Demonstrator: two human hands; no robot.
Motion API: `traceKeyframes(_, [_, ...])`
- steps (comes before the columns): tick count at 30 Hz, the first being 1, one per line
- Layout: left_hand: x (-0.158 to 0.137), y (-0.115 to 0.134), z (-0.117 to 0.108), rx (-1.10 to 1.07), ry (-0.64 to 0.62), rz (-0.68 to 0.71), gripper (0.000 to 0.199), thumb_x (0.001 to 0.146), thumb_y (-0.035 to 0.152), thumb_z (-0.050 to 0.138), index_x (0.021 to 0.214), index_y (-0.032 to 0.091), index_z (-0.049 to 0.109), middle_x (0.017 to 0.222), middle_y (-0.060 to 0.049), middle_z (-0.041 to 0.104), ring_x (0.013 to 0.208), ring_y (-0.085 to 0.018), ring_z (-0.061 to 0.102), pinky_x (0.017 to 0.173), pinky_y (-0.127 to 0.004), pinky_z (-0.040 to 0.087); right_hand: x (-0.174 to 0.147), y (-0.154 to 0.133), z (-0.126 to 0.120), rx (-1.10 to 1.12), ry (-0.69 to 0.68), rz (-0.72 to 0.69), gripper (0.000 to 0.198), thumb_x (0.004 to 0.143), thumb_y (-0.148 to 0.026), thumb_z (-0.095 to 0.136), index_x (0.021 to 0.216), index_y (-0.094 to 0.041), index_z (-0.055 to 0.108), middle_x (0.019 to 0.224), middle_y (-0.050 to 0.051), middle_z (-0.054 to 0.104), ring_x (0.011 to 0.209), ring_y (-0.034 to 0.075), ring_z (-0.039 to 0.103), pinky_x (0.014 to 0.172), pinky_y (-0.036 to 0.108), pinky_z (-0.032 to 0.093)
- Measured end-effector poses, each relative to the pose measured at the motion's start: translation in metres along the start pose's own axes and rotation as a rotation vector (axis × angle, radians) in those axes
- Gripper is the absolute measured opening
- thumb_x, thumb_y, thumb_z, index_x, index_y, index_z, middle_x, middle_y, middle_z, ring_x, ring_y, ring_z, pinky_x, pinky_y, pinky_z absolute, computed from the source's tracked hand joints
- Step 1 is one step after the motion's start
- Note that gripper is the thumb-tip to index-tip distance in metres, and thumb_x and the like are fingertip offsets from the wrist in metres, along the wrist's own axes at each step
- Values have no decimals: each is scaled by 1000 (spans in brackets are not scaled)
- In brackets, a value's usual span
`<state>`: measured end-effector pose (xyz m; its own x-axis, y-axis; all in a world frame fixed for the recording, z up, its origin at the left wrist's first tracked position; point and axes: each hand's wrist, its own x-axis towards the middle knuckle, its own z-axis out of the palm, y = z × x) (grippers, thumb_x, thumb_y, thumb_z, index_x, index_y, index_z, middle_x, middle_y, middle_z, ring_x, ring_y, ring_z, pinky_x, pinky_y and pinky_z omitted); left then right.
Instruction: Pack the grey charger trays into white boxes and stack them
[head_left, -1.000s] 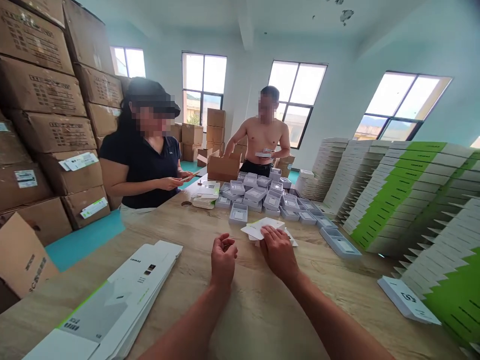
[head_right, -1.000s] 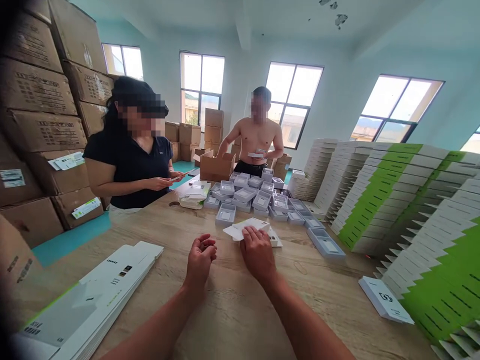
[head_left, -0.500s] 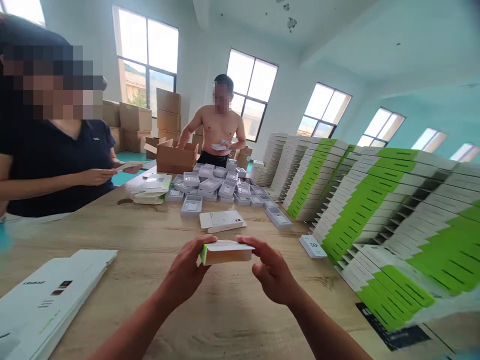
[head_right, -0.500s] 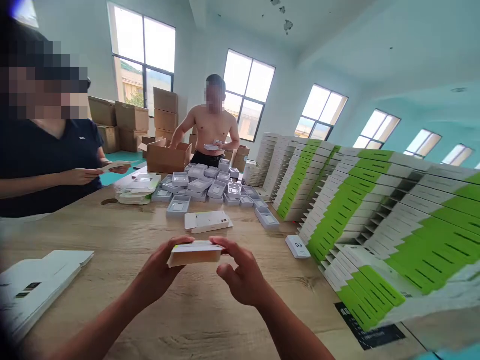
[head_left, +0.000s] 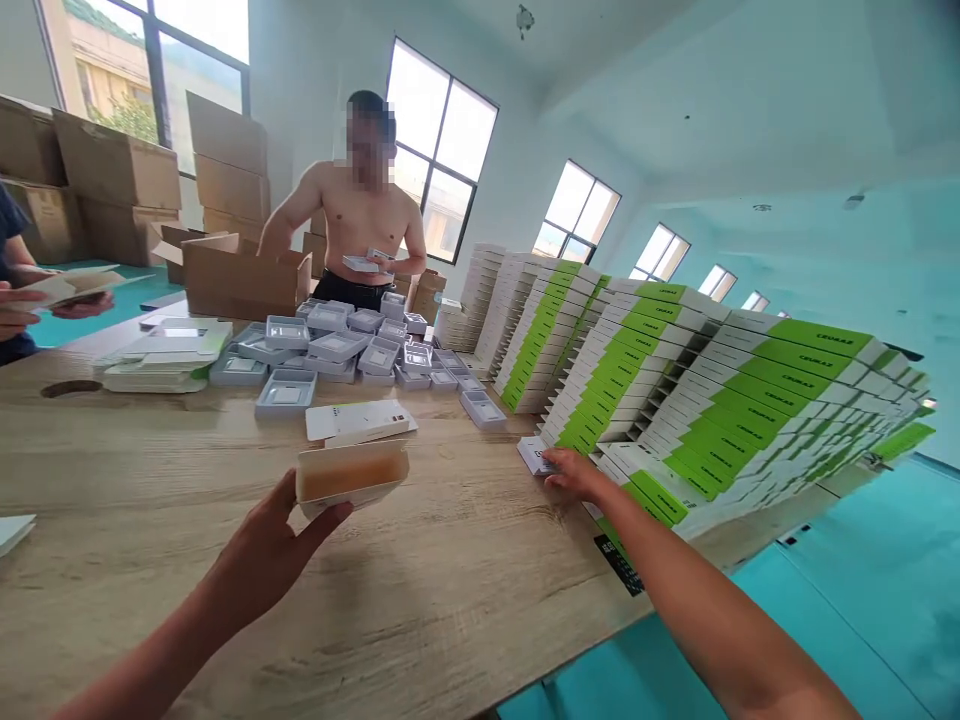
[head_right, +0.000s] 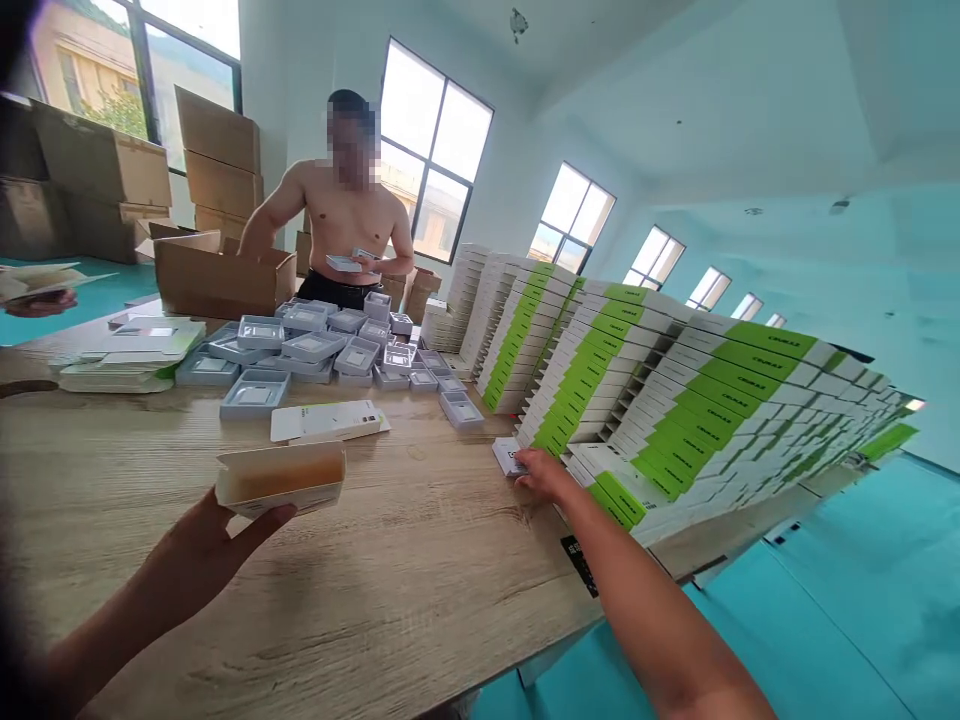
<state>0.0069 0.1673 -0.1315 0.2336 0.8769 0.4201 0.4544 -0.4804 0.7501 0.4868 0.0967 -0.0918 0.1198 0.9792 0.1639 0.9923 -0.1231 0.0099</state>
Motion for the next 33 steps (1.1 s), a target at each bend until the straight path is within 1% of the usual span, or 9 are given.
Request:
traceKeyframes(6, [2, -11, 3, 50, -37, -75, 60, 82, 65, 59, 127, 27, 60, 111, -8, 78, 86, -34, 73, 67, -41, 58, 1, 1, -10, 103, -71, 35, 30, 97, -35, 65, 121, -17, 63, 124, 8, 66, 107, 23, 66, 92, 45, 57])
traceKeyframes(10, [3, -9, 0, 13, -35, -74, 56, 84, 63, 60, 125, 26, 60, 113, -9, 77, 96, -35, 72, 71, -41, 58, -4, -22, -26, 237, 111, 40, 27, 100, -38, 57, 109, -15, 70, 107, 7, 75, 98, 22, 71, 88, 40, 57])
traceKeyframes(14, [2, -3, 2, -120, 15, -42, 46, 86, 57, 61, 118, 24, 61, 116, -9, 75, 105, -31, 69, 88, -42, 56, -23, -83, -45, 416, 323, -8, 40, 105, -41, 39, 113, -17, 70, 97, 7, 78, 80, 20, 75, 72, 31, 59])
traceKeyframes(18, [2, -5, 8, -273, 46, -19, 39, 88, 47, 63, 118, 23, 62, 114, -9, 75, 102, -27, 70, 91, -40, 55, -58, -168, -66, 572, 579, -327, 22, 102, -30, 52, 116, -27, 69, 98, 3, 79, 81, 18, 77, 75, 29, 61])
traceKeyframes(21, [2, -5, 7, -313, 96, 56, 31, 85, 35, 67, 114, 25, 64, 116, -8, 73, 109, -27, 66, 98, -40, 52, -71, -224, -77, 398, 682, -708, 36, 100, -17, 53, 134, -29, 60, 120, 7, 75, 107, 21, 72, 91, 35, 59])
traceKeyframes(24, [2, -2, 3, -312, 123, 126, 30, 81, 24, 68, 110, 26, 64, 118, -7, 70, 116, -27, 63, 106, -42, 47, -62, -261, -79, 186, 677, -861, 35, 102, -18, 48, 135, -22, 60, 121, 10, 74, 111, 25, 70, 91, 40, 58])
traceKeyframes(28, [3, -2, -1, -332, 149, 203, 32, 80, 16, 65, 110, 26, 62, 120, -8, 67, 121, -27, 60, 108, -43, 45, -45, -280, -65, 144, 724, -827, 30, 99, -16, 54, 128, -19, 61, 112, 12, 76, 103, 26, 70, 85, 41, 56])
traceKeyframes(30, [3, -4, 0, -352, 173, 230, 32, 83, 14, 64, 113, 26, 60, 121, -9, 65, 120, -26, 60, 106, -43, 46, -38, -279, -51, 337, 800, -760, 32, 97, -18, 58, 129, -21, 58, 111, 11, 74, 102, 25, 68, 86, 40, 56])
traceKeyframes(33, [3, -6, 0, -380, 247, 239, 32, 87, 13, 62, 116, 26, 55, 121, -9, 62, 121, -26, 59, 106, -43, 46, -14, -276, -23, 707, 878, -473, 26, 100, -21, 49, 125, -22, 55, 110, 10, 69, 101, 23, 67, 86, 39, 56])
